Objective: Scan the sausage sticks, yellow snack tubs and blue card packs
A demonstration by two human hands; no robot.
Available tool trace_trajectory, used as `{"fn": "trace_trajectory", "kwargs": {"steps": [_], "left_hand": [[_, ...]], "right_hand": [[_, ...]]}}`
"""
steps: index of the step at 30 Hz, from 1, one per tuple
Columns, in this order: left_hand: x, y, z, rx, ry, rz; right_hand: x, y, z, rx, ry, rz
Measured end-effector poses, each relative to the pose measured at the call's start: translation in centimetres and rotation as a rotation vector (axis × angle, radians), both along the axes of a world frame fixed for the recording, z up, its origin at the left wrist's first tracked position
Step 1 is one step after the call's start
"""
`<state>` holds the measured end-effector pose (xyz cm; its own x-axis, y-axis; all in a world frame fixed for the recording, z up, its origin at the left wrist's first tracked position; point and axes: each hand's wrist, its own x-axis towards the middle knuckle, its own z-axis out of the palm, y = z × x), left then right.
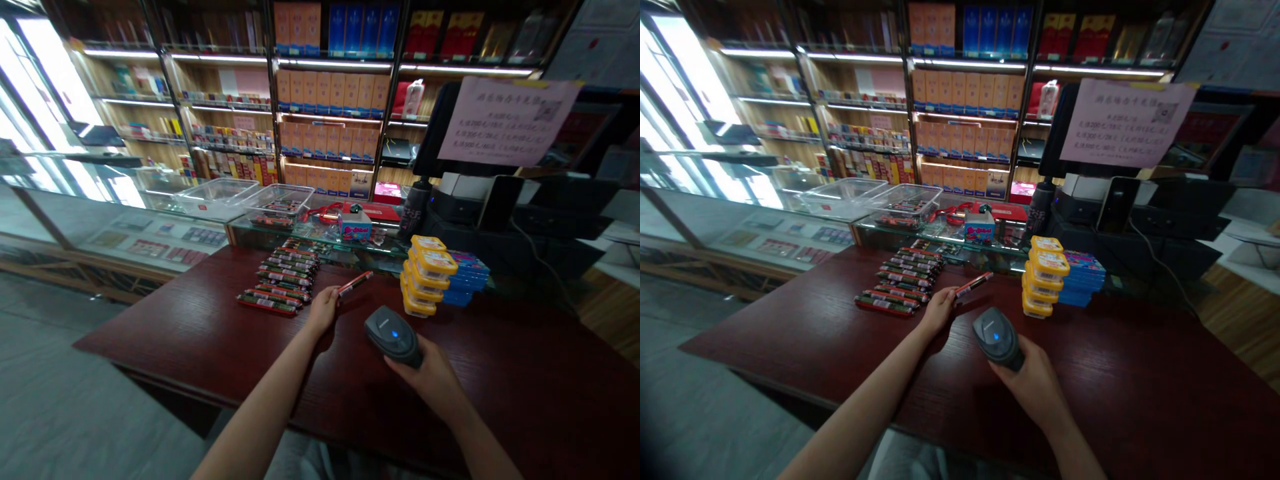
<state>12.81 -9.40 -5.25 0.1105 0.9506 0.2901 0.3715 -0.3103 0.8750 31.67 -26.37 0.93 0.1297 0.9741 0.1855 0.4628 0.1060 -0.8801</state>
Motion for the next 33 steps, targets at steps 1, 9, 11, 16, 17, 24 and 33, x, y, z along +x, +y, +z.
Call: {"fn": "trace_trajectory", "kwargs": {"steps": [1, 9, 11, 16, 17, 24, 33], "left_hand": [[0.0, 0.0, -0.1, 0.01, -0.005, -0.009], [0.1, 0.0, 0.1, 0.059, 0.015, -0.022], [0.1, -0.1, 0.3, 0.045, -0.005, -0.029], [-0.1, -0.6, 0.8, 0.075, 0.043, -0.055], [-0.2, -0.8, 0.8, 0.076, 0.065, -0.059], [-0.1, -1.2, 1.4, 0.098, 0.122, -0.066], [-7.9, 0.8, 6.5, 0.261, 0.501, 0.145]], "right_hand": [[-0.1, -0.1, 0.2, 0.009, 0.004, -0.001], [-0.2, -0.2, 0.9, 0.022, -0.012, 0.013], [0.0, -0.1, 0.6, 0.025, -0.038, 0.016], [0.9, 0.4, 0.0, -0.018, -0.439, -0.113], [1.0, 0.4, -0.2, -0.016, -0.537, -0.152], [2.1, 0.5, -3.2, 0.194, -0.895, -0.213], [2.4, 0.1, -3.8, 0.206, -0.915, -0.185]]}}
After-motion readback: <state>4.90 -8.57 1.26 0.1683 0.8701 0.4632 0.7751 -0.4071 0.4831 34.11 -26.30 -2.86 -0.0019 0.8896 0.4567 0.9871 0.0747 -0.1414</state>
